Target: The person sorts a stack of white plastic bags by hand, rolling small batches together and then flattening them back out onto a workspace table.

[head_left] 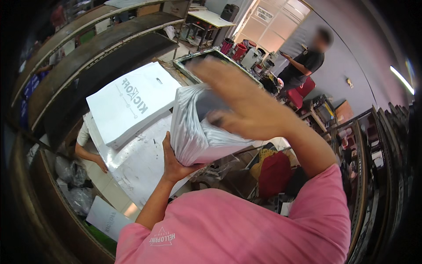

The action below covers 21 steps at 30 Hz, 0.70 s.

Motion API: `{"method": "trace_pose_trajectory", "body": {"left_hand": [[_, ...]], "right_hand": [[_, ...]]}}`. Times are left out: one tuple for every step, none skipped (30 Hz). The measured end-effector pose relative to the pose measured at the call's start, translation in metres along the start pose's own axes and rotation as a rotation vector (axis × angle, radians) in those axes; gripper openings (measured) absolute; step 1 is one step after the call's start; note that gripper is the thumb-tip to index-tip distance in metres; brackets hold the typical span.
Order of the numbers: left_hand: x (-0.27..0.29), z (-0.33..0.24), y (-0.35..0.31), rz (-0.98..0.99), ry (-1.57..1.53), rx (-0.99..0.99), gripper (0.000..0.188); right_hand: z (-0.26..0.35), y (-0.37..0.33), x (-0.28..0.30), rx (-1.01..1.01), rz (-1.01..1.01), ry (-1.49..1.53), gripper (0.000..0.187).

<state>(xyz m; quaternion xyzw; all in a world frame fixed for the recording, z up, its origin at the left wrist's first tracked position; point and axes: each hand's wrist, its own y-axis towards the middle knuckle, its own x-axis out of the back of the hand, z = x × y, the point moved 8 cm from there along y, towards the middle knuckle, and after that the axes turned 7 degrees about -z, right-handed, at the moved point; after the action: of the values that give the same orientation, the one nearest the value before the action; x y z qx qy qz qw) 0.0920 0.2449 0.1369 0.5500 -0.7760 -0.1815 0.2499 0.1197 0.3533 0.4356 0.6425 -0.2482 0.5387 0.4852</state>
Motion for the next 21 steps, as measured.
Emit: {"method": "trace_pose_trajectory", "body": {"left_hand": [[0.000, 0.000, 0.000, 0.001, 0.037, -0.003, 0.156], [0.001, 0.003, -0.002, -0.014, 0.015, 0.009, 0.156], [0.005, 0.008, -0.005, -0.030, 0.002, 0.026, 0.156], [0.002, 0.010, -0.006, -0.032, -0.031, 0.033, 0.156], [-0.004, 0.012, -0.008, -0.012, -0.051, 0.038, 0.156], [-0.004, 0.015, -0.009, -0.001, -0.061, 0.043, 0.157], [-0.002, 0.019, -0.010, -0.016, -0.060, 0.052, 0.157], [0.001, 0.022, -0.010, -0.028, -0.074, 0.047, 0.158], [0.001, 0.021, -0.009, -0.020, -0.067, 0.047, 0.158], [0.001, 0.019, -0.007, -0.013, -0.059, 0.047, 0.158], [-0.002, 0.023, -0.011, 0.001, -0.057, 0.065, 0.159], [-0.005, 0.029, -0.010, 0.005, -0.059, 0.075, 0.159], [-0.006, 0.034, -0.011, 0.020, -0.055, 0.085, 0.160], [-0.005, 0.037, -0.010, 0.032, -0.047, 0.052, 0.160], [-0.005, 0.038, -0.012, 0.035, -0.048, 0.069, 0.161], [-0.002, 0.039, -0.012, 0.034, -0.039, 0.085, 0.162], [-0.001, 0.040, -0.016, 0.030, -0.035, 0.110, 0.163], [-0.006, 0.039, -0.014, 0.049, -0.017, 0.095, 0.163], [-0.009, 0.040, -0.011, 0.039, 0.000, 0.079, 0.164], [-0.009, 0.040, -0.011, 0.047, 0.018, 0.065, 0.164], [-0.006, 0.041, -0.013, 0.043, 0.033, 0.058, 0.165]], "right_hand": [[-0.003, 0.006, 0.022, 0.083, -0.056, 0.004, 0.080], [-0.005, 0.008, 0.046, 0.156, -0.112, 0.012, 0.081], [-0.004, 0.007, 0.034, 0.104, -0.078, 0.010, 0.082], [-0.001, 0.003, 0.026, 0.031, -0.034, -0.013, 0.083], [0.011, -0.005, -0.015, 0.078, 0.076, -0.081, 0.081], [0.008, -0.003, -0.003, 0.071, 0.021, -0.007, 0.080], [0.004, 0.004, 0.012, 0.090, -0.031, 0.073, 0.080], [0.001, 0.009, 0.024, 0.079, -0.058, 0.153, 0.080], [-0.001, 0.009, 0.038, 0.050, -0.086, 0.230, 0.080], [0.001, 0.006, 0.024, 0.074, -0.025, 0.112, 0.085], [0.002, 0.003, 0.009, 0.109, 0.045, -0.001, 0.090], [0.004, 0.002, -0.004, 0.160, 0.110, -0.118, 0.095], [0.004, 0.004, -0.005, 0.175, 0.122, -0.108, 0.110], [0.000, 0.008, 0.024, 0.144, -0.082, 0.128, 0.096], [0.000, 0.009, 0.031, 0.133, -0.088, 0.126, 0.094], [0.000, 0.013, 0.036, 0.129, -0.101, 0.131, 0.093], [-0.001, 0.017, 0.041, 0.124, -0.103, 0.137, 0.092], [0.006, 0.007, 0.007, 0.147, 0.038, -0.007, 0.098], [0.009, 0.002, -0.018, 0.196, 0.182, -0.144, 0.104], [0.003, 0.004, 0.005, 0.183, 0.099, -0.058, 0.098], [-0.001, 0.007, 0.022, 0.108, 0.020, 0.085, 0.093]]}}
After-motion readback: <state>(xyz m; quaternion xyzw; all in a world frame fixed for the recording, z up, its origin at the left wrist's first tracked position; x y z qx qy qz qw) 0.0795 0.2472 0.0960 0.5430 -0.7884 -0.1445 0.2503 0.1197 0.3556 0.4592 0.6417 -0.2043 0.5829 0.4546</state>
